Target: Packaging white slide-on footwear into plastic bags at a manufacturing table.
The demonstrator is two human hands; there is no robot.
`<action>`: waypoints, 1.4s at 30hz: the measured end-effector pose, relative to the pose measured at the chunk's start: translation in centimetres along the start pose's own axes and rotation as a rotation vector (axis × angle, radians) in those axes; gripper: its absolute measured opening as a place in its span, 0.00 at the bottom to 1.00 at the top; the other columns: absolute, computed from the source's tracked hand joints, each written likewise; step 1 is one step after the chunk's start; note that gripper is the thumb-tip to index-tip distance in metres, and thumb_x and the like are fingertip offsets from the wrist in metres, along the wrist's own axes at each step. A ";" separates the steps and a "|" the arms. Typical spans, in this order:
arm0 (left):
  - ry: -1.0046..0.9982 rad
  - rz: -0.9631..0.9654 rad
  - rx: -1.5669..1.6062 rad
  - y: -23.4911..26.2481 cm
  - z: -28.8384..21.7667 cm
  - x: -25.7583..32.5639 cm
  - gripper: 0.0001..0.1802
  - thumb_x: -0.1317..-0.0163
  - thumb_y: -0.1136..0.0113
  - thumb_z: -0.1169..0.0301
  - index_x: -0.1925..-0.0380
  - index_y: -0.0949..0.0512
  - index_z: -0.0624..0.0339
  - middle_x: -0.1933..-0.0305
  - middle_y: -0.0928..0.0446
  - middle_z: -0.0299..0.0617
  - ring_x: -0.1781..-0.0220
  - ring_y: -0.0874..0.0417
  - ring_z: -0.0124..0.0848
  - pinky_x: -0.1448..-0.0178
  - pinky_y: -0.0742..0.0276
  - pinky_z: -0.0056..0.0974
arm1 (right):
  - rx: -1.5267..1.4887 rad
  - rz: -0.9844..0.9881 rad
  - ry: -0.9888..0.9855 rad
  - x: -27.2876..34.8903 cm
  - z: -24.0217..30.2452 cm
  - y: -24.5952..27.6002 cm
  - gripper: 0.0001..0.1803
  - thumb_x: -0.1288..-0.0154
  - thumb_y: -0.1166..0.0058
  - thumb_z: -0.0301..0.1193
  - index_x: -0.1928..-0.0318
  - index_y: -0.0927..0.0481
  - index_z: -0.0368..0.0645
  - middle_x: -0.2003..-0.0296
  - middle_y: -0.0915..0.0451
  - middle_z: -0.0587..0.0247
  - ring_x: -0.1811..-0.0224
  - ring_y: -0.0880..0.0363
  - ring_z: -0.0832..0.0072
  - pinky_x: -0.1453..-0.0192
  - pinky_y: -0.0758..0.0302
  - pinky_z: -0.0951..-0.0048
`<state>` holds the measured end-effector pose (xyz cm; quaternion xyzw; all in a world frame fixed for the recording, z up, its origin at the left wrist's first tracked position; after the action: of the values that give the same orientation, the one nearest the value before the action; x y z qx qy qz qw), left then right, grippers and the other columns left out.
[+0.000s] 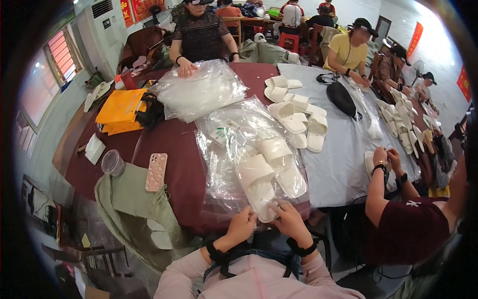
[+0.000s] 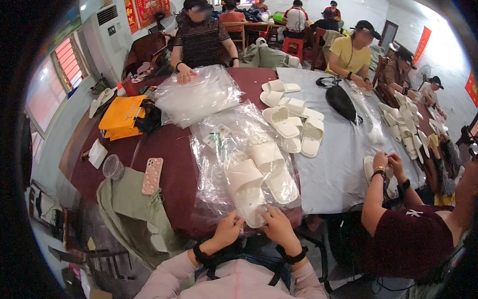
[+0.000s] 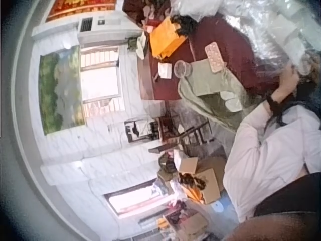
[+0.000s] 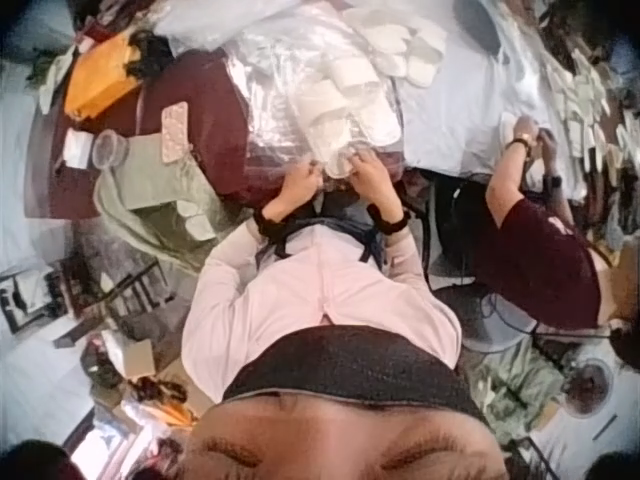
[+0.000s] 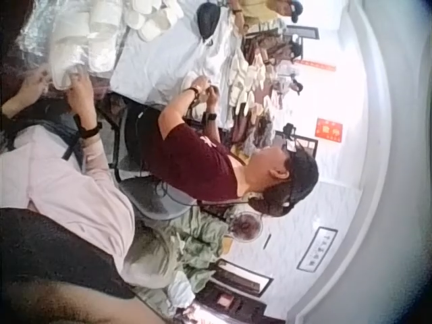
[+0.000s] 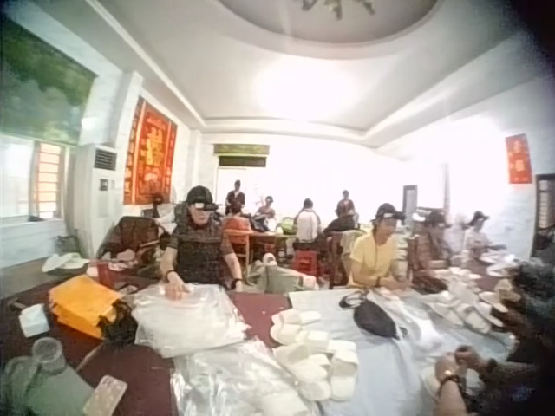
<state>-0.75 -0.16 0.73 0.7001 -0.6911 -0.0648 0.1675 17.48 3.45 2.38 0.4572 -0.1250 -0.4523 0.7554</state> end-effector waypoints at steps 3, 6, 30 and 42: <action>0.046 0.066 -0.014 -0.2 -1.2 0.6 0.09 0.35 0.49 0.66 0.66 0.29 0.62 0.77 0.20 0.47 0.72 0.16 0.41 0.66 0.25 0.43 | -0.024 -0.101 -0.040 -0.2 -0.1 -0.2 0.33 0.55 0.35 0.23 0.43 0.26 0.46 0.49 0.26 0.50 0.47 0.27 0.53 0.43 0.29 0.58; 0.009 0.238 0.071 -0.3 -3.5 1.5 0.10 0.33 0.49 0.66 0.65 0.29 0.62 0.78 0.21 0.45 0.74 0.18 0.38 0.67 0.26 0.39 | -0.049 -0.258 -0.050 -0.3 0.2 -0.3 0.29 0.52 0.36 0.23 0.45 0.26 0.40 0.52 0.24 0.50 0.50 0.25 0.53 0.45 0.29 0.59; -0.693 -1.027 0.009 22.4 -12.6 13.8 0.09 0.26 0.61 0.68 0.63 0.35 0.61 0.69 0.24 0.43 0.69 0.21 0.31 0.45 0.28 0.42 | -0.071 -0.676 0.262 0.6 2.9 2.0 0.26 0.32 0.53 0.27 0.37 0.44 0.37 0.36 0.44 0.43 0.33 0.42 0.52 0.31 0.43 0.53; -0.336 -1.142 0.886 35.1 9.8 22.4 0.08 0.35 0.50 0.71 0.74 0.29 0.56 0.77 0.29 0.37 0.75 0.28 0.26 0.68 0.32 0.33 | -0.071 -0.497 0.228 -1.3 4.5 1.4 0.26 0.38 0.48 0.21 0.39 0.38 0.33 0.39 0.36 0.41 0.36 0.36 0.49 0.33 0.40 0.55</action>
<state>-36.33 -23.36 6.12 0.9332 -0.1970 0.0368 -0.2984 14.85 2.15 6.28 0.4952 0.0929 -0.5735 0.6459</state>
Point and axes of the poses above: each hand's wrist, its own x-axis away from the middle knuckle, its own y-axis out of the back of the hand, z = x × y, the point moved 3 cm from there along -x, towards the middle knuckle
